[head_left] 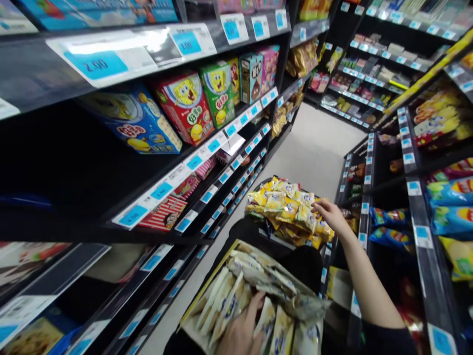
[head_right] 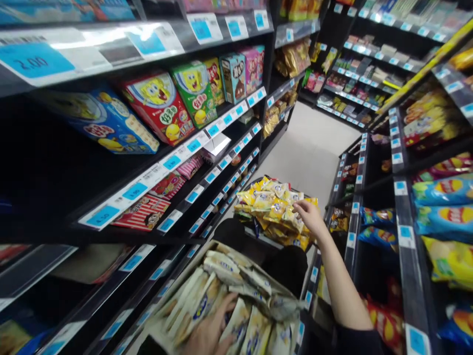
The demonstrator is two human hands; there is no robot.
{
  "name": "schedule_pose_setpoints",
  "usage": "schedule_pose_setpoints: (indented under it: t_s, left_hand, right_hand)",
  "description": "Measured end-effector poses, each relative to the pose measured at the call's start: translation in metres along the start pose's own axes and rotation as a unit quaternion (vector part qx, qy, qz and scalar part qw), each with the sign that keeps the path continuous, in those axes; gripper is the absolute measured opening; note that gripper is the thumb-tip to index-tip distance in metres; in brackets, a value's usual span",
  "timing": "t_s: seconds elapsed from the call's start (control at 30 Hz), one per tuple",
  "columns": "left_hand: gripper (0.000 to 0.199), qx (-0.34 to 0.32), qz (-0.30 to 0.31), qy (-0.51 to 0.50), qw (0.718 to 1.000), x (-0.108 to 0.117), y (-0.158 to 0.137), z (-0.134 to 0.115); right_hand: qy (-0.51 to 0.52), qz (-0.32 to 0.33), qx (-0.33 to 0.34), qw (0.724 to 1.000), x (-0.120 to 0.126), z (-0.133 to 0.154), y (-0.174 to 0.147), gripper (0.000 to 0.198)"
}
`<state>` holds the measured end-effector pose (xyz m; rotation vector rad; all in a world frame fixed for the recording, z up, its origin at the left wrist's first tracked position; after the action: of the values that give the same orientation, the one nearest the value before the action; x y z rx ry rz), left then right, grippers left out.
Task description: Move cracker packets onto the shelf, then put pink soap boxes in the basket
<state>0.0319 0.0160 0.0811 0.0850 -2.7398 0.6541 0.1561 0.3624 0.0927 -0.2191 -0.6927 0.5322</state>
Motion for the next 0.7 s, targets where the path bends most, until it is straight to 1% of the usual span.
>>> schedule_pose_setpoints:
  t_s: [0.07, 0.13, 0.17, 0.23, 0.3, 0.37, 0.43, 0.47, 0.5, 0.53, 0.57, 0.6, 0.63, 0.67, 0.7]
  left_hand:
    - [0.064, 0.038, 0.013, -0.004, 0.999, -0.002, -0.004, 0.001]
    - [0.057, 0.049, 0.023, -0.008, 0.999, -0.001, -0.004, -0.008]
    - [0.052, 0.036, 0.025, -0.005, 0.999, 0.000, -0.004, -0.017]
    - [0.042, -0.026, 0.034, 0.017, 0.999, 0.004, -0.004, -0.042]
    - [0.036, -0.138, 0.059, 0.037, 0.988, 0.007, -0.010, -0.077]
    - [0.033, -0.265, 0.102, 0.049, 0.958, 0.008, -0.024, -0.113]
    - [0.030, -0.376, 0.142, 0.061, 0.914, 0.011, -0.042, -0.144]
    - [0.030, -0.422, 0.153, 0.068, 0.891, 0.013, -0.051, -0.156]
    - [0.029, -0.460, 0.156, 0.072, 0.871, 0.017, -0.057, -0.167]
    - [0.028, -0.489, 0.152, 0.075, 0.856, 0.021, -0.062, -0.175]
    - [0.026, -0.509, 0.144, 0.075, 0.845, 0.025, -0.065, -0.181]
    - [0.024, -0.519, 0.132, 0.072, 0.841, 0.028, -0.066, -0.185]
    - [0.022, -0.519, 0.117, 0.065, 0.844, 0.032, -0.066, -0.187]
    - [0.020, -0.511, 0.102, 0.051, 0.852, 0.036, -0.064, -0.187]
    - [0.020, -0.497, 0.087, 0.028, 0.863, 0.040, -0.061, -0.187]
  right_hand:
    - [0.060, 0.028, 0.019, 0.998, -0.007, 0.001, -0.065, 0.042]
    - [0.102, 0.062, 0.021, 0.993, -0.021, -0.003, -0.126, 0.047]
    - [0.123, 0.079, 0.016, 0.989, -0.030, -0.007, -0.154, 0.047]
    - [0.172, 0.110, -0.003, 0.979, -0.051, -0.018, -0.200, 0.044]
    - [0.228, 0.117, -0.031, 0.966, -0.071, -0.030, -0.233, 0.042]
    - [0.289, 0.095, -0.054, 0.951, -0.083, -0.040, -0.253, 0.046]
    - [0.336, 0.061, -0.055, 0.938, -0.088, -0.043, -0.264, 0.051]
    - [0.343, 0.053, -0.046, 0.937, -0.089, -0.040, -0.267, 0.052]
    - [0.342, 0.061, -0.030, 0.937, -0.092, -0.035, -0.270, 0.052]
    - [0.346, 0.087, -0.010, 0.934, -0.098, -0.026, -0.273, 0.053]
    - [0.364, 0.127, 0.011, 0.923, -0.107, -0.016, -0.276, 0.056]
    - [0.401, 0.166, 0.030, 0.900, -0.115, -0.005, -0.280, 0.061]
    - [0.453, 0.193, 0.042, 0.869, -0.121, 0.005, -0.282, 0.067]
    - [0.512, 0.201, 0.044, 0.834, -0.124, 0.012, -0.283, 0.072]
    - [0.564, 0.189, 0.039, 0.803, -0.126, 0.015, -0.282, 0.076]
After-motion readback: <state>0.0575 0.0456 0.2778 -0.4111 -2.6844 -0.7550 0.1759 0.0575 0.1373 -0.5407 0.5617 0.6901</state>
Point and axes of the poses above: each hand's wrist, its own y-axis towards the middle knuckle, its own x-axis out of the back of the hand, z = x × y, the point moved 10 cm from there along y, towards the middle knuckle
